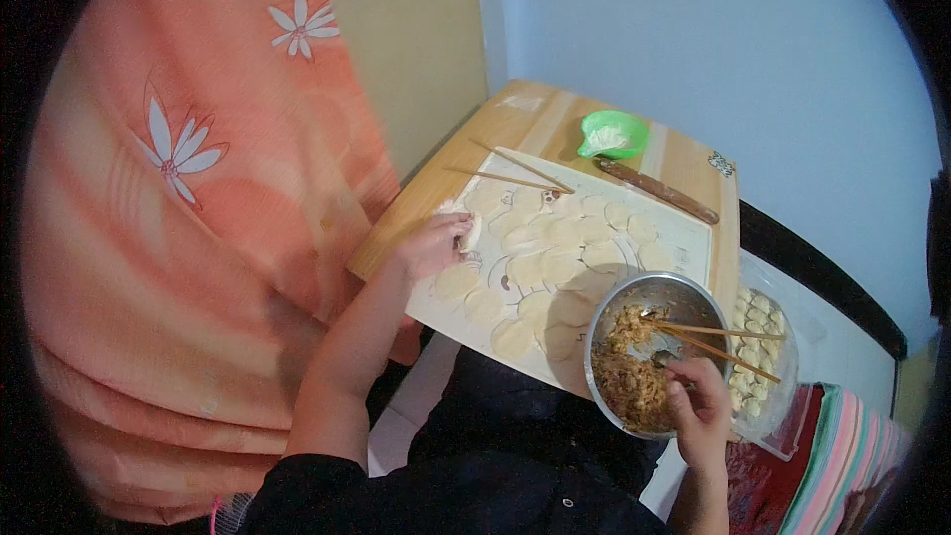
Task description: The person is making dumplings by hand. They pick up a round dough wrapper, use a spoon to place a meat filling in the center, and then fold and pinch the edges to seal the dumpling. The finished dumplings are placed in a plastic container on the table.
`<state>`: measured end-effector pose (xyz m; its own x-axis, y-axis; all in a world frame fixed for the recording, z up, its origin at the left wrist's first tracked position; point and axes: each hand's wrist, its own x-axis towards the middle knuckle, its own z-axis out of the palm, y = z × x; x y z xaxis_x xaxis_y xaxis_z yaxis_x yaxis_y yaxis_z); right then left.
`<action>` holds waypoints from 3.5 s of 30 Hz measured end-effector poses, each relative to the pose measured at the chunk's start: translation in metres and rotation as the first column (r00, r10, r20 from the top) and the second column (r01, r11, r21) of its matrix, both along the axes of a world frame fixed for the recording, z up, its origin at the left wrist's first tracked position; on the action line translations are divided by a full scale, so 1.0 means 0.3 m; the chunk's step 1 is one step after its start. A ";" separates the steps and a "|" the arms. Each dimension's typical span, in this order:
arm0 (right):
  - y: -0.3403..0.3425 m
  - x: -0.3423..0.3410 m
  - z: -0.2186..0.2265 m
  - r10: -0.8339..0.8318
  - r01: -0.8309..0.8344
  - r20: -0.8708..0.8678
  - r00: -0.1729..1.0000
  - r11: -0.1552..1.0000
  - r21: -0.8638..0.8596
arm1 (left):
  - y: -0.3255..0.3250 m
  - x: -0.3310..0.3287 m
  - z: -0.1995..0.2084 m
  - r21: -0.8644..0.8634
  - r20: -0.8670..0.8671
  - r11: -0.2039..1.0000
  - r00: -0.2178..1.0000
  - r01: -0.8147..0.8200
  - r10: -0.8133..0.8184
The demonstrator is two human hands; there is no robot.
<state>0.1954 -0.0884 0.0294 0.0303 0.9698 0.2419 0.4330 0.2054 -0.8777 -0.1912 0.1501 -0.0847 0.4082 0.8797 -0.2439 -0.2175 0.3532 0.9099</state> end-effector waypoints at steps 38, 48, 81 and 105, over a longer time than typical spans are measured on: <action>-0.206 0.984 -0.471 -0.315 0.404 0.254 0.915 0.741 -0.537 | -0.476 0.619 0.441 0.403 -0.409 0.854 0.900 0.329 -0.154; -0.134 1.058 -0.608 -0.001 0.203 0.345 0.938 0.809 -0.551 | -0.498 0.562 0.422 0.412 -0.380 0.858 0.913 0.307 -0.144; -0.144 1.001 -0.509 0.058 0.283 0.563 0.825 0.819 -0.500 | -0.531 0.541 0.406 0.446 -0.438 0.863 0.899 0.237 -0.020; -0.127 1.039 -0.625 -0.448 0.642 0.513 0.732 0.705 -0.301 | -0.523 0.546 0.402 0.417 -0.428 0.869 0.901 0.268 -0.073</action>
